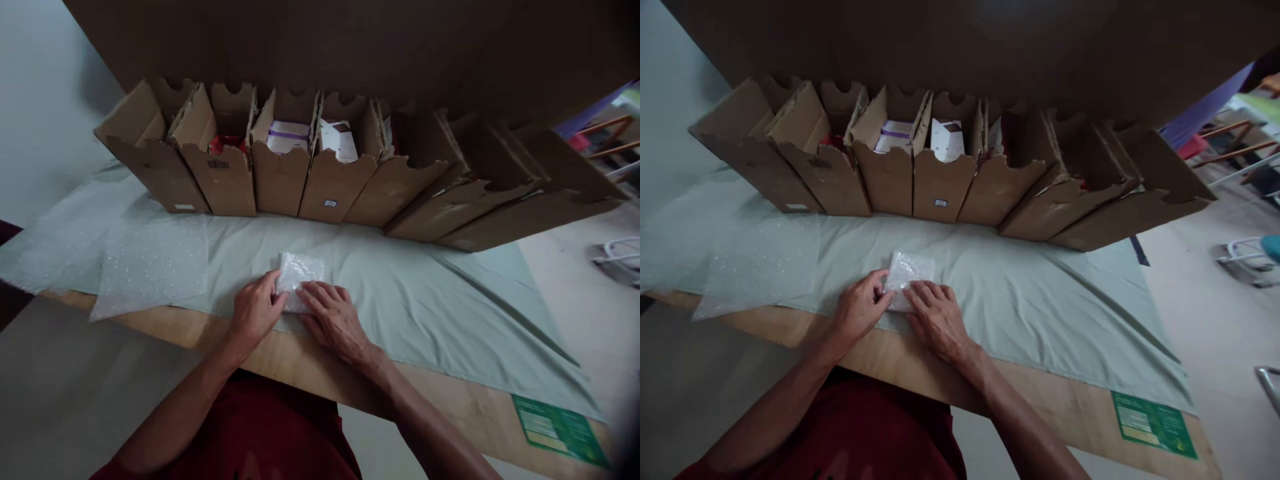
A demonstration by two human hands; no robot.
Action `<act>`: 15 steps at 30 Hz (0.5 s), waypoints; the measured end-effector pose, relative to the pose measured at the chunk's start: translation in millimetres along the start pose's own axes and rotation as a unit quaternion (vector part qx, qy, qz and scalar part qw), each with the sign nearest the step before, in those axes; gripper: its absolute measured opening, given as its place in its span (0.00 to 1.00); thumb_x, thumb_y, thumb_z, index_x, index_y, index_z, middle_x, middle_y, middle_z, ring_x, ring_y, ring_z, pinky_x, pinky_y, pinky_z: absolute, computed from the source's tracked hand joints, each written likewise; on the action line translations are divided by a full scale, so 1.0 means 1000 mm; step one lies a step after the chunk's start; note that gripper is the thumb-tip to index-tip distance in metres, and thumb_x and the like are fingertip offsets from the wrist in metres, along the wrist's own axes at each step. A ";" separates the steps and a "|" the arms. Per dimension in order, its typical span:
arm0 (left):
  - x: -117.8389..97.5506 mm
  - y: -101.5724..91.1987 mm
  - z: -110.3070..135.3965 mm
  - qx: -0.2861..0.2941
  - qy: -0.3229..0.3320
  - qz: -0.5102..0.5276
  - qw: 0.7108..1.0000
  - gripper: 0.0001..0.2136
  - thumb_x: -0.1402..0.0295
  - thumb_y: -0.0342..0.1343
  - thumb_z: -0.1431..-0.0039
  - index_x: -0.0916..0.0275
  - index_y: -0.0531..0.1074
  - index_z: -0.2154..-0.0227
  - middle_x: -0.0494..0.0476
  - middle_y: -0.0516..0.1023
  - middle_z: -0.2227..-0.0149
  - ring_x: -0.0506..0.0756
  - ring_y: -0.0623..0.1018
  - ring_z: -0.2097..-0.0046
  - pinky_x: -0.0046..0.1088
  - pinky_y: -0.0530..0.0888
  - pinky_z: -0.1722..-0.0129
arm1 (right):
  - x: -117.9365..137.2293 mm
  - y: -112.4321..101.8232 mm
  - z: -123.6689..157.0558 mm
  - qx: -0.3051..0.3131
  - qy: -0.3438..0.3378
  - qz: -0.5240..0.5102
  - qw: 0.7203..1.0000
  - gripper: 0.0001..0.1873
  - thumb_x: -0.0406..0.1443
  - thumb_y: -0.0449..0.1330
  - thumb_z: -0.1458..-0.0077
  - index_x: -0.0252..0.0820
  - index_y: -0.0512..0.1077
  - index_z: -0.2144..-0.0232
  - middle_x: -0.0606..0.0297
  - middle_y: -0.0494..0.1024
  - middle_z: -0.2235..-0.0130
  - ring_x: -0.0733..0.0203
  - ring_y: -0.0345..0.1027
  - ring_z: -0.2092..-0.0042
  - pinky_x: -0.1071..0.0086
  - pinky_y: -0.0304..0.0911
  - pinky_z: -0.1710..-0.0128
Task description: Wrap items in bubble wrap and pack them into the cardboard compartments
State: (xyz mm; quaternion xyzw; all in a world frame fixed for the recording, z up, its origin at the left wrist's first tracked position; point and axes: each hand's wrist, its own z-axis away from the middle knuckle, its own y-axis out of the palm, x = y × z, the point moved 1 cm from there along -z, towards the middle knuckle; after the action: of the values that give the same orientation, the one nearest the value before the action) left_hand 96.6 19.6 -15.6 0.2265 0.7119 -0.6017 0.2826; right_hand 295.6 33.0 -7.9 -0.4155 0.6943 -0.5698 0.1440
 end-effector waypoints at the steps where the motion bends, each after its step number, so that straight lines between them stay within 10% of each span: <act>1: 0.000 -0.003 0.003 -0.019 -0.012 0.041 0.999 0.16 0.68 0.61 0.42 0.60 0.75 0.50 0.51 0.78 0.68 0.53 0.76 0.68 0.31 0.75 0.62 | -0.003 0.002 -0.001 -0.001 0.011 -0.010 1.000 0.17 0.34 0.58 0.35 0.40 0.73 0.44 0.50 0.79 0.45 0.44 0.72 0.46 0.51 0.65 0.51; 6: -0.002 -0.016 0.029 -0.012 -0.155 0.350 0.924 0.23 0.55 0.65 0.44 0.61 0.75 0.49 0.59 0.80 0.55 0.57 0.80 0.57 0.33 0.77 0.57 | -0.005 -0.012 0.001 -0.062 0.128 -0.170 0.975 0.14 0.37 0.52 0.29 0.42 0.74 0.47 0.56 0.83 0.54 0.52 0.76 0.55 0.58 0.67 0.54; 11: -0.017 -0.007 0.037 0.080 -0.245 0.569 0.781 0.31 0.56 0.71 0.52 0.63 0.73 0.46 0.62 0.81 0.52 0.61 0.79 0.49 0.35 0.76 0.49 | 0.020 -0.030 0.010 0.044 0.239 -0.431 0.869 0.21 0.50 0.51 0.29 0.43 0.76 0.56 0.63 0.79 0.65 0.59 0.72 0.65 0.68 0.65 0.67; 15: -0.027 0.004 0.034 0.092 -0.213 0.519 0.823 0.29 0.59 0.68 0.50 0.63 0.72 0.46 0.58 0.82 0.60 0.57 0.81 0.58 0.32 0.78 0.56 | 0.008 -0.038 0.017 -0.022 0.293 -0.391 0.872 0.26 0.55 0.62 0.39 0.42 0.75 0.51 0.56 0.78 0.54 0.53 0.71 0.55 0.65 0.67 0.61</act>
State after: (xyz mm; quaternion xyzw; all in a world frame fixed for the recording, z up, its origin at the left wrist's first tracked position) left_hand 123.0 -12.6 -4.2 0.4539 0.3523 -0.4623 0.6753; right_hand 317.3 15.2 23.3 -0.4704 0.4978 -0.6597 -0.3094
